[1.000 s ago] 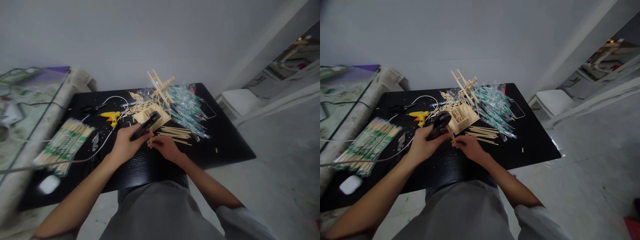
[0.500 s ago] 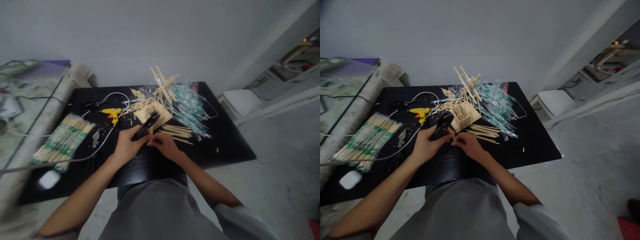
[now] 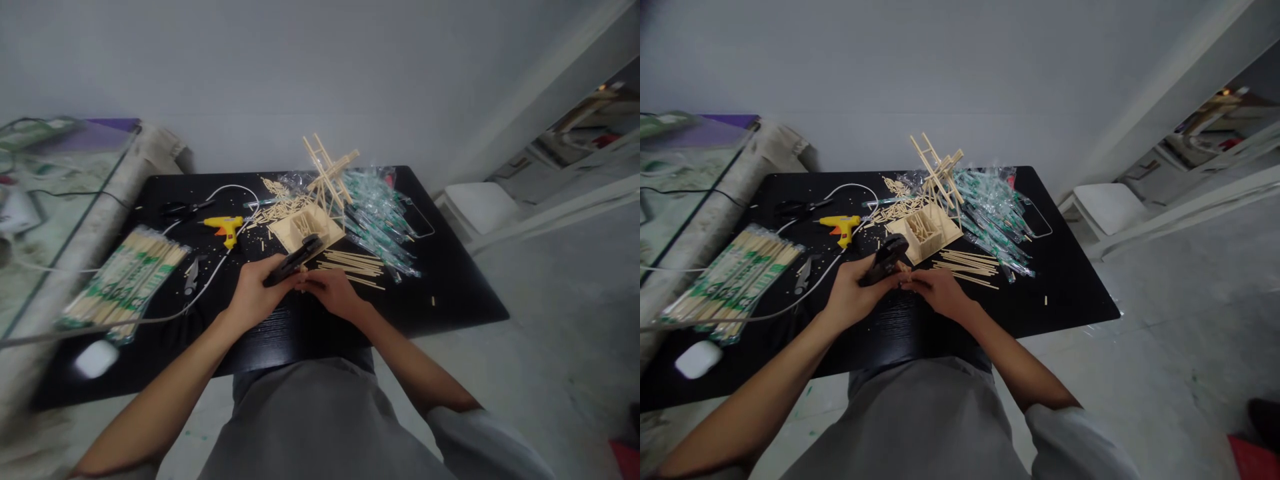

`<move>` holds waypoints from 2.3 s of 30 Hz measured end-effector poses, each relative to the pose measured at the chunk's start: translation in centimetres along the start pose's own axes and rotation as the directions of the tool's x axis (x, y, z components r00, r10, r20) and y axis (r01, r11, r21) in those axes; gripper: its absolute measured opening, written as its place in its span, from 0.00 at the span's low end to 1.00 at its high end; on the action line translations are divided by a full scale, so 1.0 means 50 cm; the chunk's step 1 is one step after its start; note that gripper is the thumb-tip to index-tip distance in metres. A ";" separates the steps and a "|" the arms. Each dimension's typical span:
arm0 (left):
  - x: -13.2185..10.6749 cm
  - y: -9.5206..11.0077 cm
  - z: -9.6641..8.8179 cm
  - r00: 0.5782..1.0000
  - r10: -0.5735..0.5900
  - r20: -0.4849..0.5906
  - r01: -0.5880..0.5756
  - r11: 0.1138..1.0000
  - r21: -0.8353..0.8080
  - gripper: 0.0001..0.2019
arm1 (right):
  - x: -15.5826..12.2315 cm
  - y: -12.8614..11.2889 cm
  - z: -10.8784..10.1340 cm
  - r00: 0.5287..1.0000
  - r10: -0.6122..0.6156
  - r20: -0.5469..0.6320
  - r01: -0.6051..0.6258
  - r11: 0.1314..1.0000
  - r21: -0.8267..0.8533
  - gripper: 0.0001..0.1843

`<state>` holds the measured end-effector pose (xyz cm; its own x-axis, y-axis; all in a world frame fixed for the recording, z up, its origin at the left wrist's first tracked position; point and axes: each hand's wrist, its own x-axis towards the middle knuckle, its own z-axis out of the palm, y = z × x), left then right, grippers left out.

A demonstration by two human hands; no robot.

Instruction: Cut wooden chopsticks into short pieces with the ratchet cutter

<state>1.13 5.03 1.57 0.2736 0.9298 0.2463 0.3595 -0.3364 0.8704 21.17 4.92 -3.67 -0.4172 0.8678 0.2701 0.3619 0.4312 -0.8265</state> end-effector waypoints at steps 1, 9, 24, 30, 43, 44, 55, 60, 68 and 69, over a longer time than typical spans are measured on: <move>0.001 0.001 0.000 1.000 -0.005 -0.001 0.005 1.000 -0.001 0.10 | 0.000 0.001 0.001 1.000 0.010 0.005 -0.010 1.000 -0.010 0.08; -0.002 0.011 -0.015 0.998 0.017 0.054 -0.019 0.999 0.032 0.10 | -0.003 0.001 -0.001 1.000 0.008 0.023 -0.007 0.999 -0.031 0.09; -0.052 0.058 -0.121 0.981 -0.035 0.191 -0.150 0.489 0.859 0.23 | 0.002 0.001 0.009 0.999 -0.030 0.014 0.030 0.999 -0.034 0.08; -0.045 0.088 -0.097 0.959 -0.039 0.282 -0.257 0.307 0.916 0.23 | 0.005 0.004 0.012 0.999 -0.050 -0.001 0.049 0.992 -0.119 0.12; -0.049 0.089 -0.089 0.951 -0.064 0.302 -0.277 0.259 0.925 0.13 | 0.005 0.005 0.011 0.999 -0.044 0.021 0.046 0.992 -0.116 0.10; -0.049 0.091 -0.089 0.951 -0.081 0.297 -0.269 0.251 0.930 0.13 | 0.004 0.005 0.011 0.999 -0.036 0.024 0.039 0.992 -0.121 0.10; -0.045 0.086 -0.091 0.952 -0.166 0.259 -0.218 0.228 0.949 0.17 | 0.004 0.006 0.016 1.000 -0.001 0.010 0.002 0.990 -0.143 0.15; -0.041 0.070 -0.098 0.965 -0.074 0.253 -0.225 0.268 0.937 0.18 | 0.004 -0.002 0.007 0.999 -0.029 0.025 0.032 0.992 -0.121 0.13; -0.019 0.036 -0.122 0.999 -0.022 0.028 -0.015 0.457 0.890 0.18 | -0.013 0.002 -0.076 0.998 0.042 0.043 -0.033 0.982 -0.188 0.07; -0.013 0.031 -0.123 1.000 -0.011 0.005 0.001 0.497 0.868 0.18 | -0.018 0.009 -0.077 0.994 0.075 0.074 -0.054 0.966 -0.253 0.07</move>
<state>-3.97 4.80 5.37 0.2740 0.9326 0.2351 0.9531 -0.2959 0.0630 24.91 5.29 -2.41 -0.4491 0.8771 0.1701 0.5830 0.4319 -0.6881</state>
